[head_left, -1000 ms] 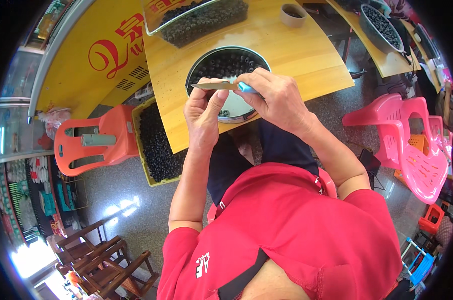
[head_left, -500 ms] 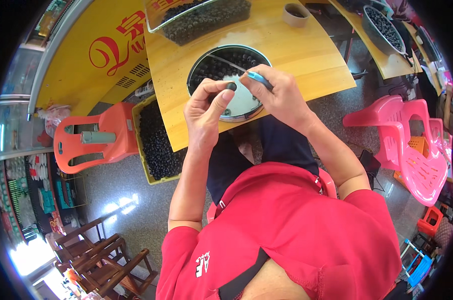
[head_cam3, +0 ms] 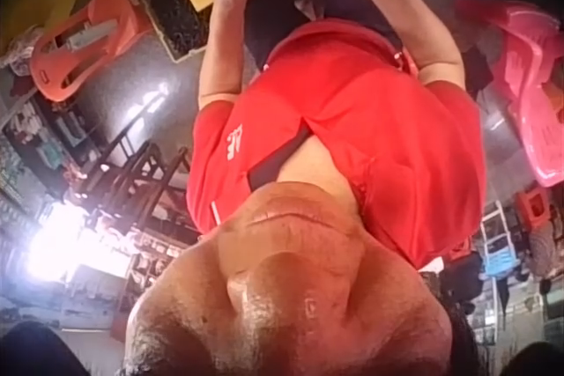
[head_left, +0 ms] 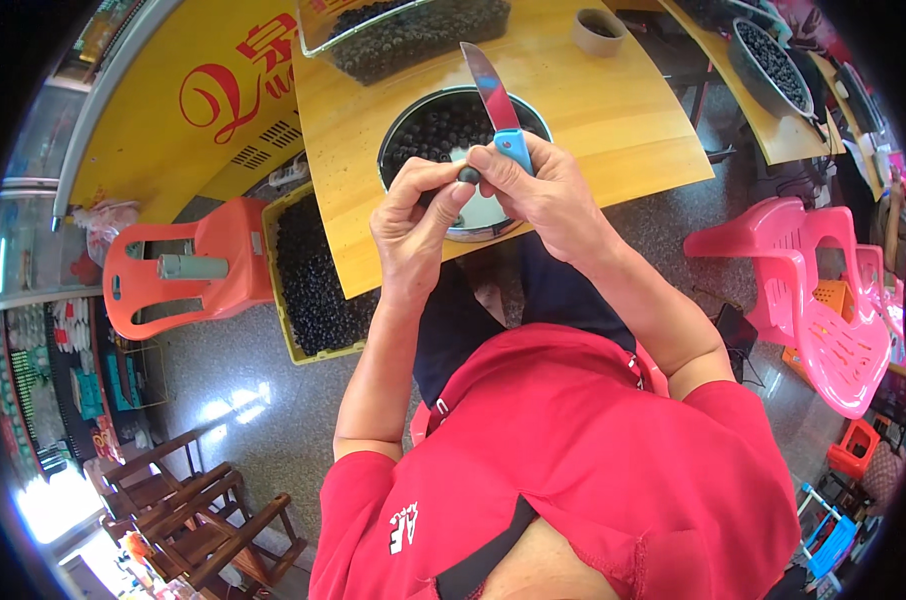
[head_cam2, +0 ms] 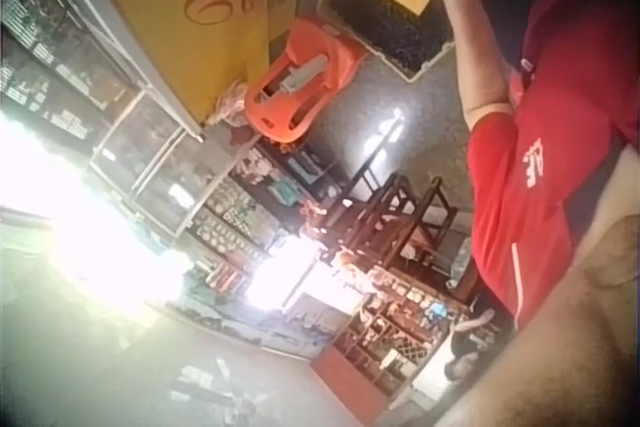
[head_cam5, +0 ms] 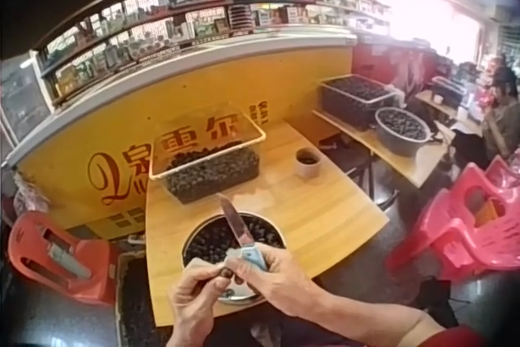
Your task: Cutting and pitting small dark round fruits using a utility knife.
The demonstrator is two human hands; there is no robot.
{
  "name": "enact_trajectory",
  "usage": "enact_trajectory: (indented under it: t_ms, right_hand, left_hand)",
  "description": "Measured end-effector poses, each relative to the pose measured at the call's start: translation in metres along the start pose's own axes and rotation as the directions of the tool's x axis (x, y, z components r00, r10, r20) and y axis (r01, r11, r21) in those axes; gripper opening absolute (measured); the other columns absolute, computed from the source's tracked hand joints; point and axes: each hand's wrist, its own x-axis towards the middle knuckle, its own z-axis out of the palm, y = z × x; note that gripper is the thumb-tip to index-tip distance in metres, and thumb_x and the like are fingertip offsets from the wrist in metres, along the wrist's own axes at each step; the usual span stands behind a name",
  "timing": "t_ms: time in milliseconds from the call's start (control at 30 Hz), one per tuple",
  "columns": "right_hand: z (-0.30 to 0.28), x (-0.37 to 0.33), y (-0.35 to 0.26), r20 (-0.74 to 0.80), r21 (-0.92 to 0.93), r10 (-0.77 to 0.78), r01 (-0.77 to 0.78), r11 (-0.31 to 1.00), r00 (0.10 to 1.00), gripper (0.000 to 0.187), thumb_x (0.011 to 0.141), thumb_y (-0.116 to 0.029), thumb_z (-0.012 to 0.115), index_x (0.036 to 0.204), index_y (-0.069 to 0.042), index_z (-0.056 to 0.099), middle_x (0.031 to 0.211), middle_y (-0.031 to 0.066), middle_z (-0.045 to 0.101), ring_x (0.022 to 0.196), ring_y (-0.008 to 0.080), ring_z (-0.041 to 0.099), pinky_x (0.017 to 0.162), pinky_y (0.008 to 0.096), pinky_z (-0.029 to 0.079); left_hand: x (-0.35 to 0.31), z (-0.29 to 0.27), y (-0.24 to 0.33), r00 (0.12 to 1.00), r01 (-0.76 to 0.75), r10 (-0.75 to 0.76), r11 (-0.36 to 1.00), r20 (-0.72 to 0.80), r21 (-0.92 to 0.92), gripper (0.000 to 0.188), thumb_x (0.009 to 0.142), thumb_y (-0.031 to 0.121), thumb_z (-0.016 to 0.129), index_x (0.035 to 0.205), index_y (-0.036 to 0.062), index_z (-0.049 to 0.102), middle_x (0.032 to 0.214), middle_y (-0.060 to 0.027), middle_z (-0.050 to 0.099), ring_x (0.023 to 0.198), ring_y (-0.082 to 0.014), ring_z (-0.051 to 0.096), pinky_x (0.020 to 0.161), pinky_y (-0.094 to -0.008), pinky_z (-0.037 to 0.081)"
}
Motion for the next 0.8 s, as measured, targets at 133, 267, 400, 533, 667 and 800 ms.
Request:
enact_trajectory:
  t_ms: [133,267,400,533,667,800]
  right_hand:
    - [0.006,0.002,-0.001,0.02,-0.04,0.069,-0.069,0.997,0.997,0.02,0.092,-0.027,0.063,0.091,-0.006,0.062,0.073,-0.0023,0.057,0.055,0.0013,0.043,0.047,0.0168,0.03]
    - [-0.014,0.001,-0.007,-0.17,-0.078,0.081,-0.095,0.992,0.982,0.018,0.093,-0.023,0.061,0.093,-0.004,0.061,0.074,-0.0009,0.056,0.052,0.0015,0.04,0.046,0.0175,0.029]
    - [-0.052,-0.001,-0.007,-0.175,-0.05,0.037,-0.046,0.998,0.984,0.018,0.093,-0.022,0.062,0.09,-0.004,0.063,0.074,0.0006,0.058,0.049,0.0017,0.039,0.044,0.0179,0.028]
    - [-0.072,-0.005,-0.005,-0.214,-0.06,0.048,-0.062,0.996,0.976,0.018,0.094,-0.021,0.06,0.088,-0.004,0.062,0.074,0.0011,0.058,0.049,0.0018,0.039,0.044,0.0176,0.029]
    - [-0.076,-0.006,-0.004,-0.229,-0.094,0.053,-0.077,0.993,0.972,0.022,0.095,-0.023,0.058,0.087,-0.003,0.059,0.076,0.0009,0.055,0.049,0.0026,0.039,0.045,0.0179,0.029]
    - [-0.078,-0.006,0.001,-0.25,-0.106,0.08,-0.109,0.988,0.965,0.022,0.095,-0.024,0.059,0.087,-0.003,0.059,0.076,0.0008,0.055,0.05,0.002,0.039,0.045,0.0174,0.029]
  left_hand:
    - [-0.005,-0.012,0.011,0.982,0.108,-0.153,0.932,-0.108,-0.346,0.014,0.087,0.001,0.061,0.101,0.0023,0.059,0.098,-0.0057,0.058,0.08,-0.01,0.053,0.072,-0.0229,0.043]
    - [-0.01,-0.067,0.03,0.98,-0.037,-0.075,0.84,-0.183,-0.541,0.012,0.089,0.004,0.056,0.101,0.0034,0.058,0.1,-0.0143,0.062,0.072,-0.0134,0.051,0.066,-0.0243,0.042]
    - [-0.038,-0.14,0.029,0.91,-0.063,-0.152,0.869,-0.385,-0.491,0.01,0.089,0.005,0.057,0.098,0.0049,0.061,0.099,-0.0109,0.062,0.072,-0.0124,0.047,0.063,-0.0223,0.041]
    - [-0.089,-0.228,-0.026,0.728,0.114,-0.35,0.909,-0.589,-0.4,0.009,0.086,0.001,0.061,0.093,0.0071,0.06,0.092,-0.0086,0.063,0.068,-0.0121,0.052,0.059,-0.0214,0.042]
    - [-0.139,-0.286,-0.074,0.48,0.229,-0.486,0.873,-0.73,-0.431,0.019,0.083,0.002,0.065,0.101,0.0077,0.06,0.087,-0.0056,0.065,0.073,-0.0178,0.057,0.075,-0.0319,0.048]
    - [-0.148,-0.289,-0.08,0.255,0.516,-0.513,0.789,-0.82,-0.333,0.049,0.083,0.028,0.068,0.125,0.0076,0.054,0.126,-0.0055,0.054,0.115,-0.0222,0.045,0.103,-0.0508,0.028]
